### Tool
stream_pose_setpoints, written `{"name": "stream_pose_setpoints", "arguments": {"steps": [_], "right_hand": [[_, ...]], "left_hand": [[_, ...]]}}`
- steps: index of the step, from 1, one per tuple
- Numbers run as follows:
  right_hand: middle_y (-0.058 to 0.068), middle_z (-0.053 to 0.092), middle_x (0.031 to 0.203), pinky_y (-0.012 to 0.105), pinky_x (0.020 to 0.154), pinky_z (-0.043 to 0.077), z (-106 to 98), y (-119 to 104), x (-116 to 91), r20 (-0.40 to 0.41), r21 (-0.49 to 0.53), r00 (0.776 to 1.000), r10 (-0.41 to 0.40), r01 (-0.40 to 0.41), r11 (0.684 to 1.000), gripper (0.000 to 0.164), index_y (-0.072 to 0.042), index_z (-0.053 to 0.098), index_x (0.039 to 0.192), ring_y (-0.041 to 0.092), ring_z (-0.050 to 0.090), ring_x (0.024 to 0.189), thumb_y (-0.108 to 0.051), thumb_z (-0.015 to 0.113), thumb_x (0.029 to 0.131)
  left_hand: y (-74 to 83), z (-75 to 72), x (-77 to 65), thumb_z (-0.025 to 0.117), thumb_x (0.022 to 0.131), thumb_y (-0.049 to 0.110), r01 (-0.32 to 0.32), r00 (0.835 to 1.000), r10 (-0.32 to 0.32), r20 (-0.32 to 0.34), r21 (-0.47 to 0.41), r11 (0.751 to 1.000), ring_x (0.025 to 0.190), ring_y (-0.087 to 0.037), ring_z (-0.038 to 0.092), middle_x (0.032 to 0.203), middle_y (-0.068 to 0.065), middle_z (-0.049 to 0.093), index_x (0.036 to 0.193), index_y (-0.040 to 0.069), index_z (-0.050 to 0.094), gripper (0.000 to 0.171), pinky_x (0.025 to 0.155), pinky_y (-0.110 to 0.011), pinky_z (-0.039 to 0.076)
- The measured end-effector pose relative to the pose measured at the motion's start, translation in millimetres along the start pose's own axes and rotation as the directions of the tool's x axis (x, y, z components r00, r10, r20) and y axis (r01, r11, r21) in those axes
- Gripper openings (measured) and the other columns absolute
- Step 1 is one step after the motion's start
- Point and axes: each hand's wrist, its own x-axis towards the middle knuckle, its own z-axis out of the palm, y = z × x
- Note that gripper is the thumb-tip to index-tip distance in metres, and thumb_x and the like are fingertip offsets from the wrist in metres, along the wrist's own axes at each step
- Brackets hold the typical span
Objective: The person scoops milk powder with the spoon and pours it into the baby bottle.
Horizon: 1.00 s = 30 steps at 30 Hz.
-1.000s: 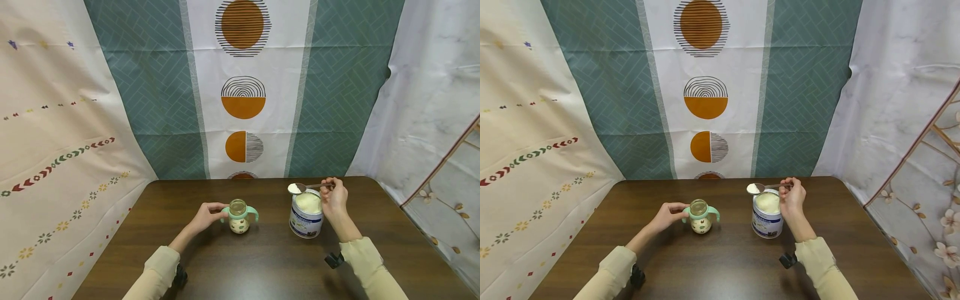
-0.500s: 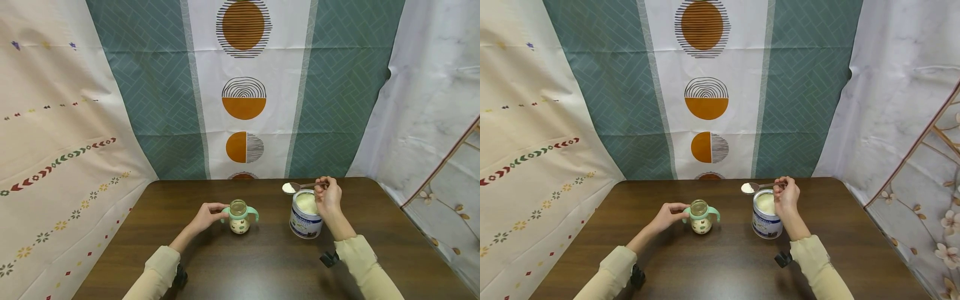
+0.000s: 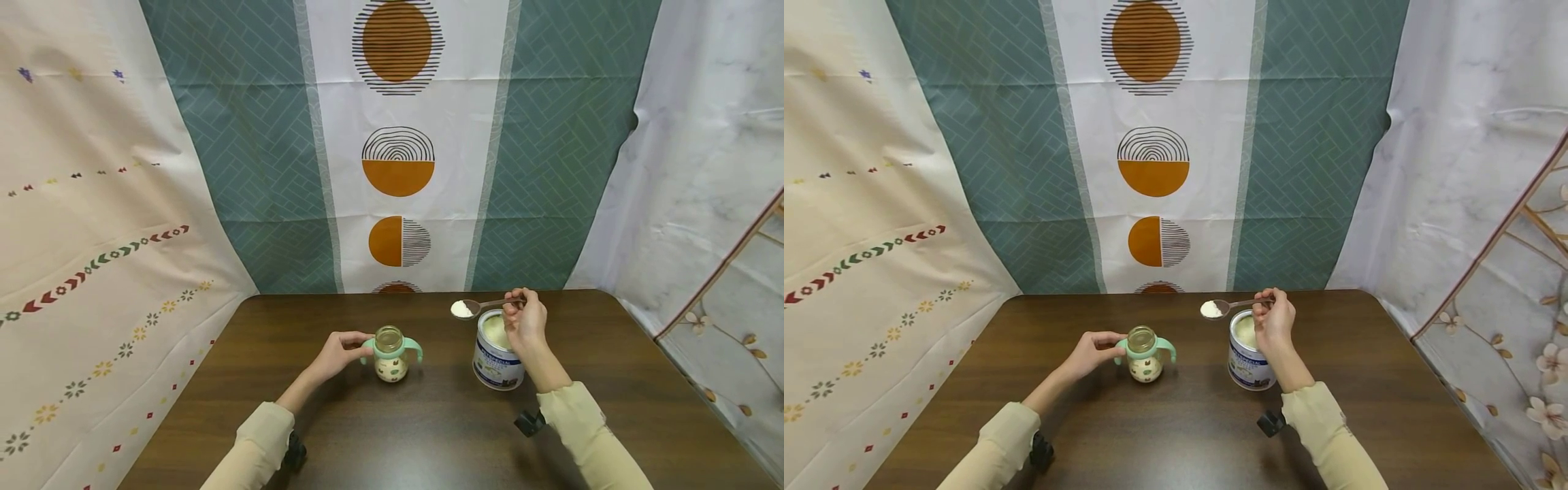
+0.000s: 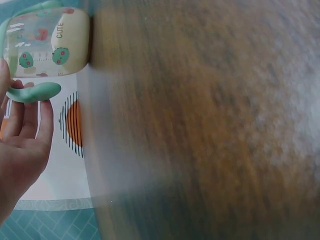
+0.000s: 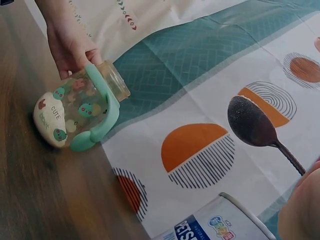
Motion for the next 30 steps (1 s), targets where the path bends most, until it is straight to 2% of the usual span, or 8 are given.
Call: {"name": "stream_pose_setpoints", "arguments": {"steps": [4, 14, 22, 30], "right_hand": [[0.0, 0.056, 0.068, 0.012, 0.039, 0.028, 1, 2, 0, 0.001, -0.032, 1.0, 0.01, -0.01, 0.999, 0.042, -0.009, 0.053, 0.072, 0.006, 0.04, 0.043, -0.02, 0.029, 0.106], [-0.001, 0.057, 0.068, 0.012, 0.038, 0.029, 6, 8, 0, 0.026, -0.038, 1.0, 0.017, -0.016, 0.999, 0.041, -0.009, 0.052, 0.073, 0.005, 0.042, 0.043, -0.019, 0.029, 0.106], [-0.001, 0.057, 0.068, 0.011, 0.039, 0.028, 11, 15, -1, 0.03, -0.046, 0.999, 0.03, -0.028, 0.999, 0.041, -0.009, 0.052, 0.073, 0.005, 0.042, 0.043, -0.02, 0.029, 0.105], [0.0, 0.056, 0.069, 0.012, 0.04, 0.027, 15, 21, -1, 0.04, -0.064, 0.999, 0.026, -0.023, 0.998, 0.04, -0.009, 0.051, 0.075, 0.005, 0.04, 0.044, -0.019, 0.028, 0.106]], "left_hand": [[-0.2, 0.3, -0.5, 0.072, 0.086, 0.009, -0.001, 1.0, 0.001, 0.0, 0.004, 1.0, 0.086, -0.011, 0.065, 0.112, -0.023, 0.069, 0.115, -0.003, 0.069, 0.032, 0.073, -0.023, 0.053], [-1.2, 0.1, -0.2, 0.072, 0.086, 0.01, 0.014, 1.0, -0.014, -0.002, 0.005, 1.0, 0.085, -0.006, 0.065, 0.113, -0.023, 0.069, 0.116, -0.003, 0.068, 0.033, 0.073, -0.023, 0.053], [-2.1, 0.9, -0.4, 0.072, 0.086, 0.01, 0.017, 1.0, -0.017, -0.003, 0.011, 1.0, 0.085, -0.01, 0.065, 0.114, -0.022, 0.068, 0.116, -0.002, 0.069, 0.032, 0.072, -0.025, 0.053], [-2.2, 2.1, -1.3, 0.073, 0.086, 0.01, 0.003, 1.0, -0.003, -0.012, 0.025, 1.0, 0.088, -0.01, 0.065, 0.114, -0.021, 0.069, 0.115, -0.002, 0.069, 0.031, 0.072, -0.02, 0.051]]}}
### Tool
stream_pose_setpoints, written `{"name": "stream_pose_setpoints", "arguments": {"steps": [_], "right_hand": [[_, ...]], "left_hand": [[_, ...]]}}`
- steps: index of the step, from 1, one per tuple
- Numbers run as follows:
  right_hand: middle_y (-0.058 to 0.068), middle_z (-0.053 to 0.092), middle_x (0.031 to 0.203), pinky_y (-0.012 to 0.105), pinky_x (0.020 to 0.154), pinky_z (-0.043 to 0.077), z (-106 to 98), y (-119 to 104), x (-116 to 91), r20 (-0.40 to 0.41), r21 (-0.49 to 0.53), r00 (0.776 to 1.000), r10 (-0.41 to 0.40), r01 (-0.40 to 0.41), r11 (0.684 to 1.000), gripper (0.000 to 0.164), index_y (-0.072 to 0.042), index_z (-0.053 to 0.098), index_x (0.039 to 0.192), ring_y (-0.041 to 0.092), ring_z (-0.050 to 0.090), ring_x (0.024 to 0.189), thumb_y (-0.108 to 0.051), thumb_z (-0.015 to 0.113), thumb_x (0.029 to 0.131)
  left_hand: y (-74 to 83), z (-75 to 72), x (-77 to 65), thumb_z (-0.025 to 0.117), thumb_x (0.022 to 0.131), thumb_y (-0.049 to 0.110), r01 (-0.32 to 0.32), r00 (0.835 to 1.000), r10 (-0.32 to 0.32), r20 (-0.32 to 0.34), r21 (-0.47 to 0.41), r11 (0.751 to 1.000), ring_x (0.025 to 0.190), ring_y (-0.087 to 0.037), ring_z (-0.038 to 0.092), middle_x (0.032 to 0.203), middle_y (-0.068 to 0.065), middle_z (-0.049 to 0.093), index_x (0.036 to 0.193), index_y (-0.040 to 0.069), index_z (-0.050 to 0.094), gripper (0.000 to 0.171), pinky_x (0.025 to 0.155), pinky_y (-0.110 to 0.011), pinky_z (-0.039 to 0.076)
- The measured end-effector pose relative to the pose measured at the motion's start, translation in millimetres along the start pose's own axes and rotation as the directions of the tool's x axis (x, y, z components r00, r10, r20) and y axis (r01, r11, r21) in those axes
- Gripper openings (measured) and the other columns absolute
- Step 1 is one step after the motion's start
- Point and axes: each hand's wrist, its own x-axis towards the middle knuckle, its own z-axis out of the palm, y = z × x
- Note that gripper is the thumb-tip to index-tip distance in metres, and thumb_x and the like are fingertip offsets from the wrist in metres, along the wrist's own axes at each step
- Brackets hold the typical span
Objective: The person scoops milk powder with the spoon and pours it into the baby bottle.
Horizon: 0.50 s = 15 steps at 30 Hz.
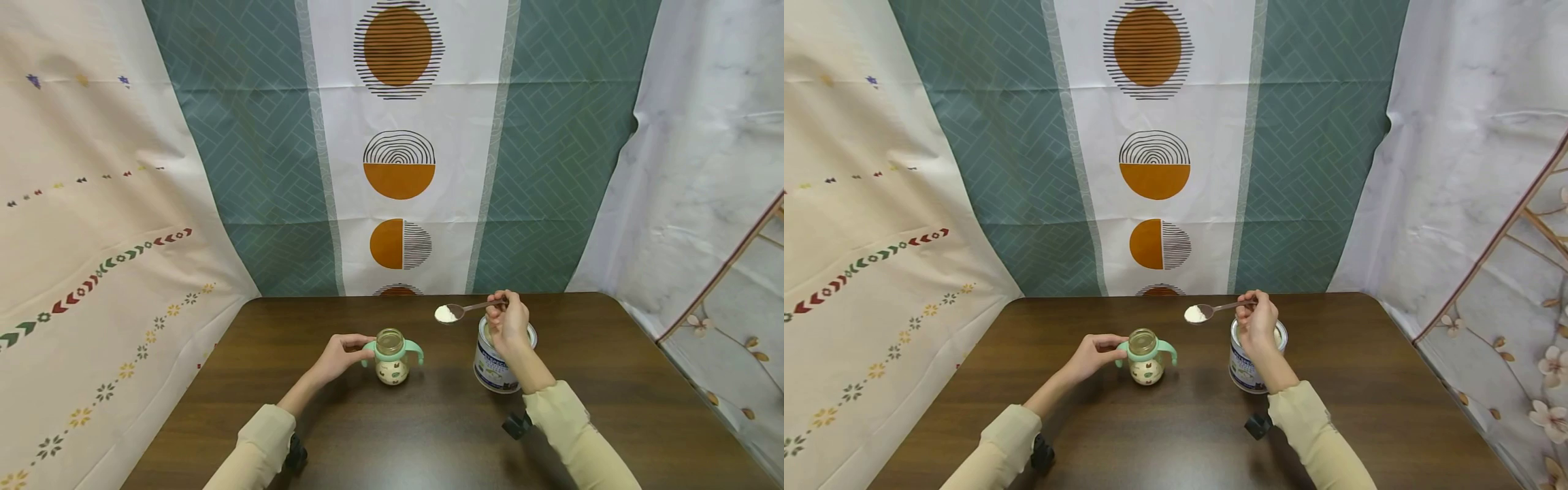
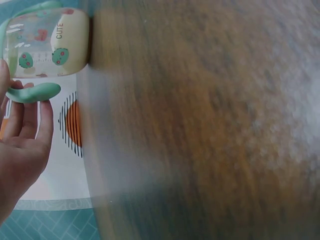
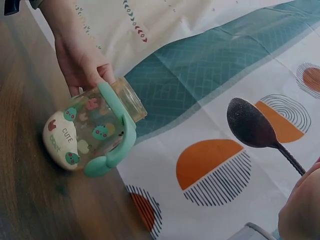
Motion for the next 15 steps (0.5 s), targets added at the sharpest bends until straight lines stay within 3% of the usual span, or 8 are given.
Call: {"name": "stream_pose_setpoints", "arguments": {"steps": [15], "right_hand": [[0.0, 0.055, 0.07, 0.013, 0.041, 0.027, 7.5, 9.2, 1.1, 0.041, -0.017, 0.999, -0.023, 0.023, 1.0, 0.037, -0.009, 0.049, 0.077, 0.004, 0.039, 0.043, -0.017, 0.027, 0.105]], "left_hand": [[0.1, 0.9, -0.1, 0.073, 0.086, 0.01, -0.011, 1.0, 0.011, -0.009, 0.008, 1.0, 0.087, -0.009, 0.065, 0.114, -0.021, 0.069, 0.114, -0.002, 0.07, 0.031, 0.072, -0.022, 0.052]]}}
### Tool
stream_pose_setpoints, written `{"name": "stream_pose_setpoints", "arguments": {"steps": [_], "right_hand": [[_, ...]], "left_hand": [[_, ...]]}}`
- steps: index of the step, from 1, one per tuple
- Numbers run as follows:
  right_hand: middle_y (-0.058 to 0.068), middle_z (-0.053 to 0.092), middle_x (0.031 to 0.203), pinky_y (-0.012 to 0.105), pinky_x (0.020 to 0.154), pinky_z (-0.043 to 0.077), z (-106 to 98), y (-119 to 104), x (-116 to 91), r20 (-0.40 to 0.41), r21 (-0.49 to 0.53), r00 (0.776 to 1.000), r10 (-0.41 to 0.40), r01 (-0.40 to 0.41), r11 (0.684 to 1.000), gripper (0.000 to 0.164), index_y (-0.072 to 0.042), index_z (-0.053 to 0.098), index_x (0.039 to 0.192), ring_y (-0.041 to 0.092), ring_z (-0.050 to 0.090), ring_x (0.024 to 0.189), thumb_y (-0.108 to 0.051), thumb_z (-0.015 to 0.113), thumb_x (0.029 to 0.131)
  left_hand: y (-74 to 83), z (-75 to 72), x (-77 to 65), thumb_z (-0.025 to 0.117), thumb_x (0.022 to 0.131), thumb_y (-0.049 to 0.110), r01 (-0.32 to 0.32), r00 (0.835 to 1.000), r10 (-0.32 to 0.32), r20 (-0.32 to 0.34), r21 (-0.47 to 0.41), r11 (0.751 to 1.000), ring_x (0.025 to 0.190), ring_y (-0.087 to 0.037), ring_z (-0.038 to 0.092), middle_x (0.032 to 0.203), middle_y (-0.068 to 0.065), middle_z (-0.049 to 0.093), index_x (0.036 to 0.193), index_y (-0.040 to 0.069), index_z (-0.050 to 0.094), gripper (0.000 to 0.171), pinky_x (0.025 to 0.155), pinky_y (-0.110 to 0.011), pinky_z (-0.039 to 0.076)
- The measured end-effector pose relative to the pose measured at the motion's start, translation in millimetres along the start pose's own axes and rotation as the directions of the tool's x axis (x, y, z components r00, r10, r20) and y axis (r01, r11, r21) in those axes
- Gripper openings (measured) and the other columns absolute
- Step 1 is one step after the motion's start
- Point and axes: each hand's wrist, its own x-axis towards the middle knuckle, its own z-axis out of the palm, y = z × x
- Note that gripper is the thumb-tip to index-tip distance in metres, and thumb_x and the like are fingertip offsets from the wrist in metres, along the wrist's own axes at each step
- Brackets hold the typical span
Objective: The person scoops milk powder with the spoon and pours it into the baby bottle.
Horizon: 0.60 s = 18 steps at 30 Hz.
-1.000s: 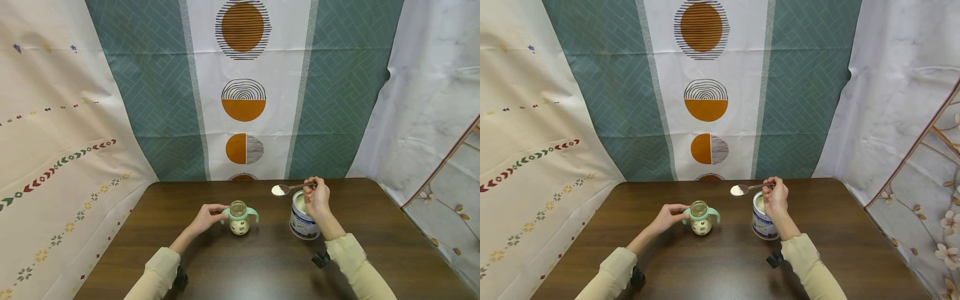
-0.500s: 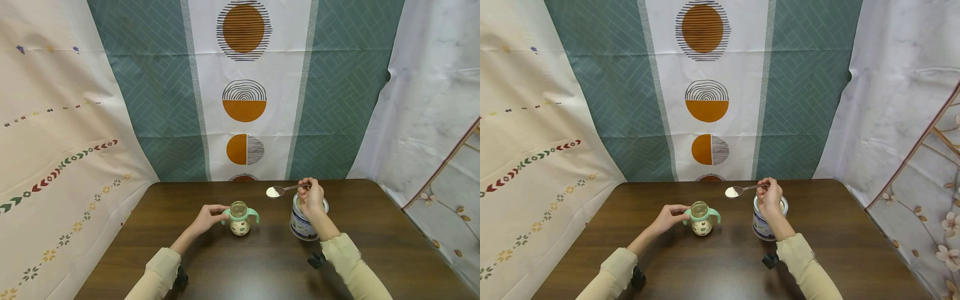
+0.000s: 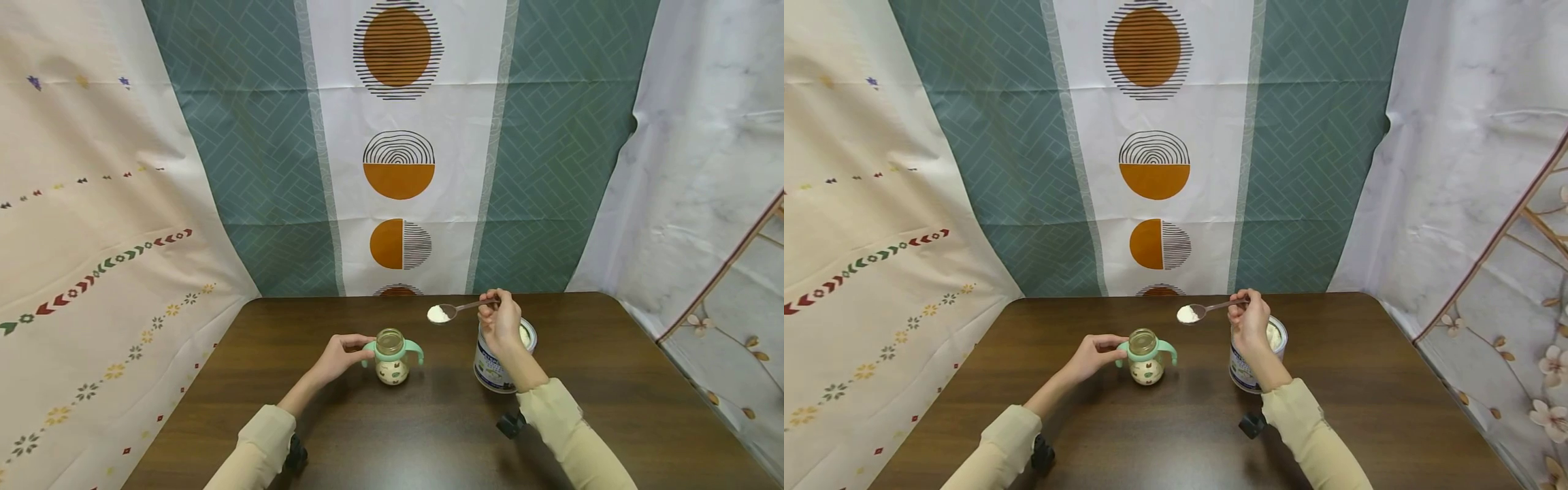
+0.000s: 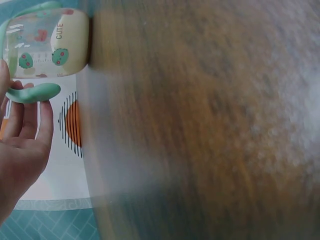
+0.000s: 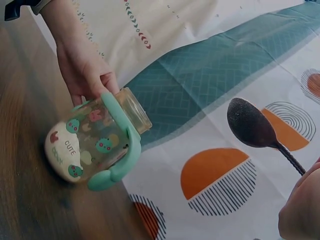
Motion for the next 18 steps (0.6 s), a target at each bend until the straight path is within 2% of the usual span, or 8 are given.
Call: {"name": "stream_pose_setpoints", "arguments": {"steps": [7, 13, 18], "right_hand": [[0.0, 0.055, 0.068, 0.013, 0.041, 0.027, 3, 4, 1, -0.002, 0.031, 1.0, 0.003, -0.003, 1.0, 0.039, -0.009, 0.051, 0.074, 0.004, 0.04, 0.042, -0.017, 0.028, 0.105], [-0.001, 0.055, 0.07, 0.013, 0.041, 0.028, 4, 8, 1, 0.011, 0.009, 1.0, 0.011, -0.011, 1.0, 0.039, -0.01, 0.051, 0.076, 0.004, 0.04, 0.043, -0.018, 0.027, 0.105], [-0.001, 0.055, 0.069, 0.012, 0.041, 0.028, 6, 12, 0, 0.01, 0.005, 1.0, 0.022, -0.022, 1.0, 0.038, -0.009, 0.05, 0.076, 0.003, 0.041, 0.042, -0.018, 0.028, 0.105]], "left_hand": [[-0.9, -0.1, 0.2, 0.073, 0.085, 0.01, -0.001, 1.0, 0.001, -0.009, 0.004, 1.0, 0.088, -0.009, 0.065, 0.114, -0.02, 0.069, 0.113, -0.001, 0.07, 0.031, 0.073, -0.02, 0.052], [-0.8, -1.4, 0.8, 0.073, 0.086, 0.01, 0.016, 1.0, -0.016, 0.001, -0.014, 1.0, 0.085, -0.008, 0.064, 0.114, -0.021, 0.069, 0.115, -0.002, 0.07, 0.031, 0.072, -0.021, 0.052], [-1.6, -0.4, 0.5, 0.073, 0.086, 0.01, -0.001, 1.0, 0.001, 0.001, -0.012, 1.0, 0.088, -0.009, 0.065, 0.114, -0.022, 0.069, 0.114, -0.002, 0.07, 0.031, 0.073, -0.021, 0.052]]}}
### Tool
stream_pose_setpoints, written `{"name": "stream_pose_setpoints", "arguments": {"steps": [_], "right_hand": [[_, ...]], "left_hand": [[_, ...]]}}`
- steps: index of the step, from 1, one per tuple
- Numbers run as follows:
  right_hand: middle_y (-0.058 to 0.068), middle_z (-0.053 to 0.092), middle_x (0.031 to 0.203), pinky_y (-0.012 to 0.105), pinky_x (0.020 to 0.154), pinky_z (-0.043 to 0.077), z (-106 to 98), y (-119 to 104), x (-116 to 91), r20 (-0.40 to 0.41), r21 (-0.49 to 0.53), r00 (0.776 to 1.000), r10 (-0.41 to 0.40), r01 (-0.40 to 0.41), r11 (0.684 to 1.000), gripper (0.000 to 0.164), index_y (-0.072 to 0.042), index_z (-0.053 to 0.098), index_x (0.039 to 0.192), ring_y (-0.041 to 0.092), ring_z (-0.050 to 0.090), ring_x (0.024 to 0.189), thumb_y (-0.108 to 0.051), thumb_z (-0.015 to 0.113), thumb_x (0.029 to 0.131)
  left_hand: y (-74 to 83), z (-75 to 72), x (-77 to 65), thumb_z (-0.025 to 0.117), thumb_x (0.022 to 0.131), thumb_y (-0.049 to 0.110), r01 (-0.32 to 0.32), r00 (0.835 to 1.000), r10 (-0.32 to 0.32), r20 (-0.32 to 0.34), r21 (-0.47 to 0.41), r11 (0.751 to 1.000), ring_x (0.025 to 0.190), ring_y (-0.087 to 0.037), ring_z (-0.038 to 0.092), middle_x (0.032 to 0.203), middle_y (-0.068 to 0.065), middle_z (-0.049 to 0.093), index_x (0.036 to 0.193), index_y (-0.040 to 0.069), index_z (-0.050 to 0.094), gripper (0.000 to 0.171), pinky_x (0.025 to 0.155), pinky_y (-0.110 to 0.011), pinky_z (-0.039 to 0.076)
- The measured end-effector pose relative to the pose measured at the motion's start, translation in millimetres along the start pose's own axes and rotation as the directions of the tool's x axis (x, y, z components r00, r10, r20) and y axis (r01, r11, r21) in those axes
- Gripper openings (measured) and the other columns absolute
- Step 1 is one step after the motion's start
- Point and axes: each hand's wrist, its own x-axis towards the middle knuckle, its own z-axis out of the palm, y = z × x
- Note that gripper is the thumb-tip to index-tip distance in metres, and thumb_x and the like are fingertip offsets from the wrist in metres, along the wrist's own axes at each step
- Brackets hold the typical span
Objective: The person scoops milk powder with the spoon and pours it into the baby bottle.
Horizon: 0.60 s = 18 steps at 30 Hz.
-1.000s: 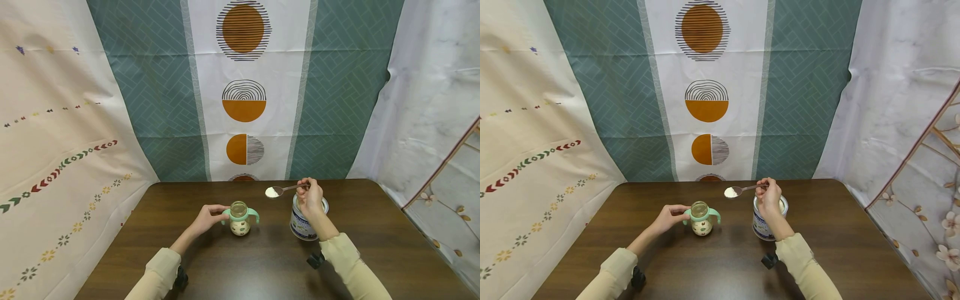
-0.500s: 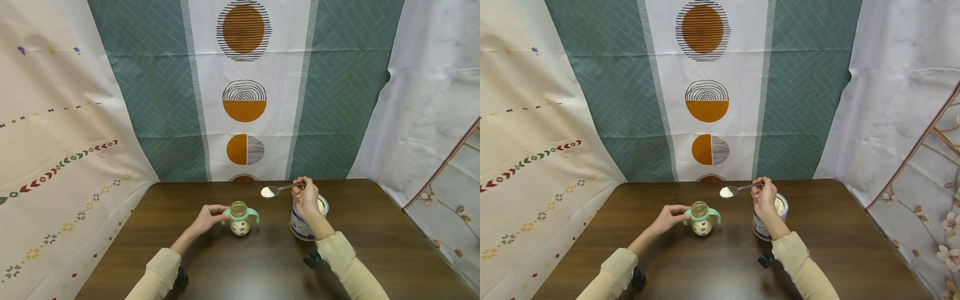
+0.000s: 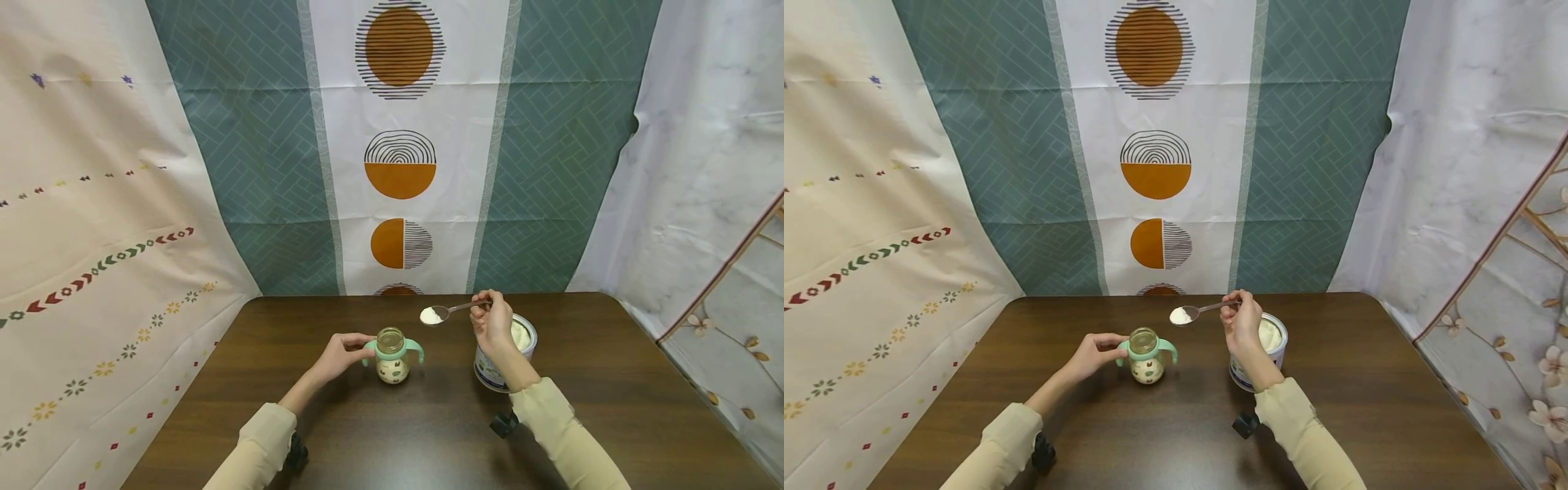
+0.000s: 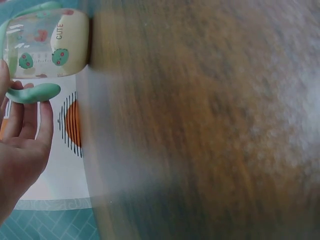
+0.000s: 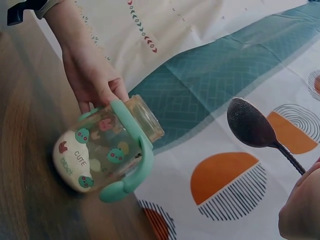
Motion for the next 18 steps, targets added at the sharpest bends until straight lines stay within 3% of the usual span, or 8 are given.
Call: {"name": "stream_pose_setpoints", "arguments": {"steps": [18], "right_hand": [[-0.002, 0.055, 0.07, 0.013, 0.042, 0.028, 7, 19, 4, 0.02, -0.047, 1.0, 0.014, -0.013, 0.999, 0.036, -0.01, 0.05, 0.076, 0.003, 0.039, 0.044, -0.018, 0.029, 0.105]], "left_hand": [[0.8, 0.9, 0.2, 0.073, 0.086, 0.009, 0.0, 1.0, 0.0, -0.007, -0.005, 1.0, 0.086, -0.007, 0.065, 0.113, -0.022, 0.069, 0.114, -0.003, 0.069, 0.031, 0.071, -0.02, 0.052]]}}
